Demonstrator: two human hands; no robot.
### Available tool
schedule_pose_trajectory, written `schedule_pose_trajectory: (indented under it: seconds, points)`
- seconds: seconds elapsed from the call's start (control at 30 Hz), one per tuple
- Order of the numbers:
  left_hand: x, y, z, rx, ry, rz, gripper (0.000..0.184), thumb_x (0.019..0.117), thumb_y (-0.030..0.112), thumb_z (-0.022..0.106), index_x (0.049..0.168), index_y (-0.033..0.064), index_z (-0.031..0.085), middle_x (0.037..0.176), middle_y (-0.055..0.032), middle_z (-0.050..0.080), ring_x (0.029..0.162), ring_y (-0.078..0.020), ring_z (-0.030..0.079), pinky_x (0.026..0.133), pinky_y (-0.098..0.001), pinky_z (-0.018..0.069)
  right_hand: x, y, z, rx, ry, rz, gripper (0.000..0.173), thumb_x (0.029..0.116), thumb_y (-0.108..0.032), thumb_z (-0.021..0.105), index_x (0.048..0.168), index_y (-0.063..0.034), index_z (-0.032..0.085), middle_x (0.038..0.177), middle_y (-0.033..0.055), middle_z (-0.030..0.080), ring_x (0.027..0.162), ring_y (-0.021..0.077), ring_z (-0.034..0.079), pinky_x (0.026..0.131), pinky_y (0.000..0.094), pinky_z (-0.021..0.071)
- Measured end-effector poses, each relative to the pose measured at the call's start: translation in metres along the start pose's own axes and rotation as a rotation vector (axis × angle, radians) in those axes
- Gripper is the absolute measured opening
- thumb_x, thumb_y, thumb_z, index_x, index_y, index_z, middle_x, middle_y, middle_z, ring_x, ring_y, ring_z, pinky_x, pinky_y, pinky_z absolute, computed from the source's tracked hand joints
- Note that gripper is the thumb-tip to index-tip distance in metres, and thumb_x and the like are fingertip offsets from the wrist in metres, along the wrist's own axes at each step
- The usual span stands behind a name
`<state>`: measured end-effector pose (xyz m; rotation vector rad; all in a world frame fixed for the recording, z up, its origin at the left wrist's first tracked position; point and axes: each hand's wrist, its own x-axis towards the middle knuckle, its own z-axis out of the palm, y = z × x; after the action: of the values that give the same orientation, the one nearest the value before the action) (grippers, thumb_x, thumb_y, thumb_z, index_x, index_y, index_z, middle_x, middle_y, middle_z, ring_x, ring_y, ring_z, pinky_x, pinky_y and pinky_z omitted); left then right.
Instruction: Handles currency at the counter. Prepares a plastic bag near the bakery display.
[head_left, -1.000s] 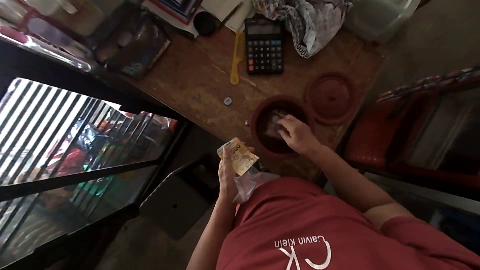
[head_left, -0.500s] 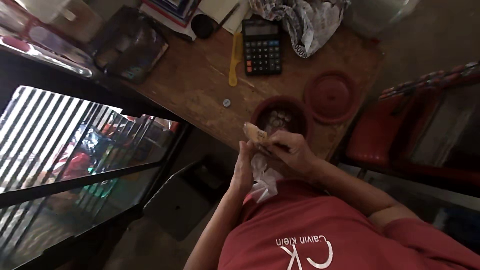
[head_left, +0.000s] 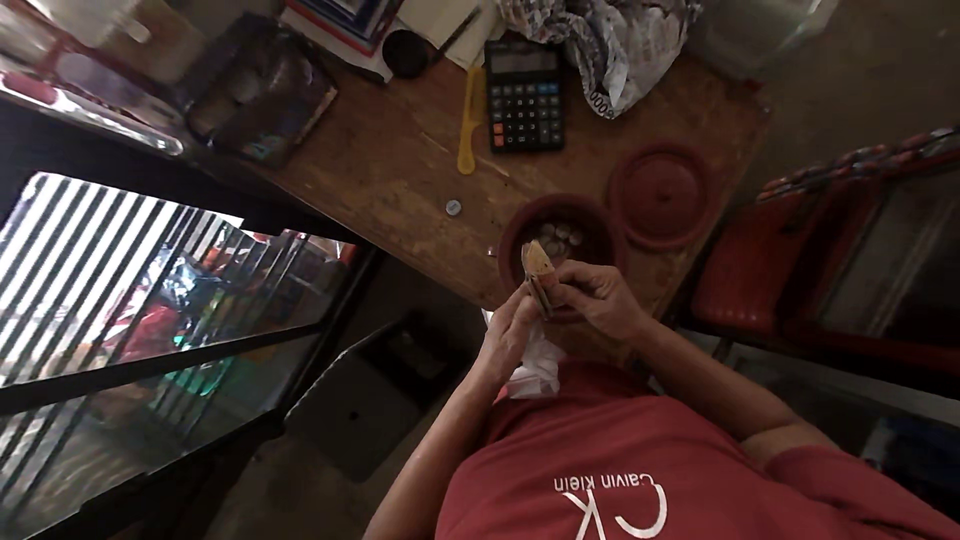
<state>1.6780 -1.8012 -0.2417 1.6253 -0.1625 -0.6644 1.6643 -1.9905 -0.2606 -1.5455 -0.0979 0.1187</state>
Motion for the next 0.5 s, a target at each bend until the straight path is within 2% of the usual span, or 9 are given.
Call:
schedule_pose_trajectory:
  seconds: [0.03, 0.1, 0.13, 0.2, 0.27, 0.3, 0.43, 0.5]
  points:
    - [0.000, 0.000, 0.001, 0.039, 0.000, 0.022, 0.051, 0.1060, 0.034, 0.044, 0.139, -0.0050, 0.053, 0.120, -0.0041, 0.067, 0.109, 0.0011, 0.061, 0.098, -0.0211, 0.0503, -0.001, 0.000, 0.000, -0.052, -0.004, -0.026, 0.013, 0.0967, -0.003, 0.062, 0.102, 0.0059, 0.070, 0.099, 0.0066, 0.069, 0.087, 0.0036, 0.066, 0.080, 0.0199, 0.0583]
    - [0.001, -0.001, 0.003, 0.108, 0.029, 0.052, 0.051, 0.1000, 0.027, 0.057, 0.140, -0.0046, 0.052, 0.113, -0.0054, 0.069, 0.102, -0.0012, 0.065, 0.093, -0.0228, 0.0537, -0.003, 0.000, 0.002, -0.140, -0.026, -0.068, 0.013, 0.0962, -0.003, 0.063, 0.104, 0.0063, 0.069, 0.099, 0.0090, 0.068, 0.088, 0.0059, 0.066, 0.079, 0.0212, 0.0586]
    - [0.002, -0.001, 0.004, 0.156, 0.047, 0.069, 0.044, 0.1011, 0.024, 0.057, 0.136, -0.0031, 0.055, 0.108, -0.0044, 0.070, 0.097, -0.0012, 0.066, 0.090, -0.0229, 0.0550, -0.004, 0.000, 0.003, -0.180, -0.034, -0.094, 0.014, 0.0961, -0.002, 0.063, 0.104, 0.0064, 0.069, 0.099, 0.0103, 0.067, 0.088, 0.0073, 0.066, 0.080, 0.0224, 0.0587]
    - [0.001, 0.000, 0.005, 0.260, 0.074, 0.088, 0.033, 0.1055, 0.020, 0.049, 0.129, -0.0018, 0.060, 0.098, -0.0035, 0.070, 0.091, -0.0017, 0.065, 0.086, -0.0238, 0.0544, -0.006, 0.001, 0.006, -0.258, -0.041, -0.148, 0.015, 0.0962, -0.003, 0.063, 0.106, 0.0064, 0.070, 0.101, 0.0124, 0.068, 0.092, 0.0100, 0.067, 0.084, 0.0244, 0.0579]
    - [0.000, 0.000, 0.006, 0.328, 0.094, 0.105, 0.033, 0.1073, 0.020, 0.044, 0.123, -0.0013, 0.063, 0.095, -0.0045, 0.069, 0.090, -0.0026, 0.064, 0.086, -0.0250, 0.0525, -0.008, 0.001, 0.007, -0.306, -0.023, -0.179, 0.016, 0.0967, -0.003, 0.062, 0.106, 0.0065, 0.070, 0.102, 0.0140, 0.069, 0.095, 0.0120, 0.067, 0.087, 0.0255, 0.0574]
    - [-0.001, -0.003, 0.006, 0.331, 0.105, 0.131, 0.033, 0.1072, 0.020, 0.045, 0.123, -0.0012, 0.064, 0.098, -0.0052, 0.070, 0.092, -0.0030, 0.065, 0.088, -0.0251, 0.0526, -0.008, 0.001, 0.007, -0.319, -0.011, -0.187, 0.015, 0.0967, -0.003, 0.061, 0.105, 0.0062, 0.070, 0.103, 0.0141, 0.069, 0.096, 0.0122, 0.068, 0.087, 0.0256, 0.0576]
    - [0.001, -0.015, 0.001, 0.308, 0.165, 0.301, 0.027, 0.0997, 0.015, 0.062, 0.119, -0.0033, 0.068, 0.109, -0.0096, 0.070, 0.100, -0.0075, 0.066, 0.092, -0.0269, 0.0545, -0.008, 0.000, 0.002, -0.350, -0.014, -0.223, 0.015, 0.0978, -0.003, 0.059, 0.103, 0.0061, 0.070, 0.106, 0.0153, 0.070, 0.101, 0.0143, 0.068, 0.091, 0.0274, 0.0575]
    - [0.001, -0.016, -0.001, 0.309, 0.155, 0.335, 0.027, 0.0995, 0.013, 0.061, 0.117, -0.0059, 0.069, 0.109, -0.0118, 0.070, 0.098, -0.0079, 0.066, 0.090, -0.0255, 0.0545, -0.007, -0.001, 0.001, -0.329, -0.033, -0.206, 0.015, 0.0983, -0.004, 0.059, 0.103, 0.0056, 0.069, 0.105, 0.0139, 0.069, 0.100, 0.0134, 0.067, 0.090, 0.0274, 0.0571]
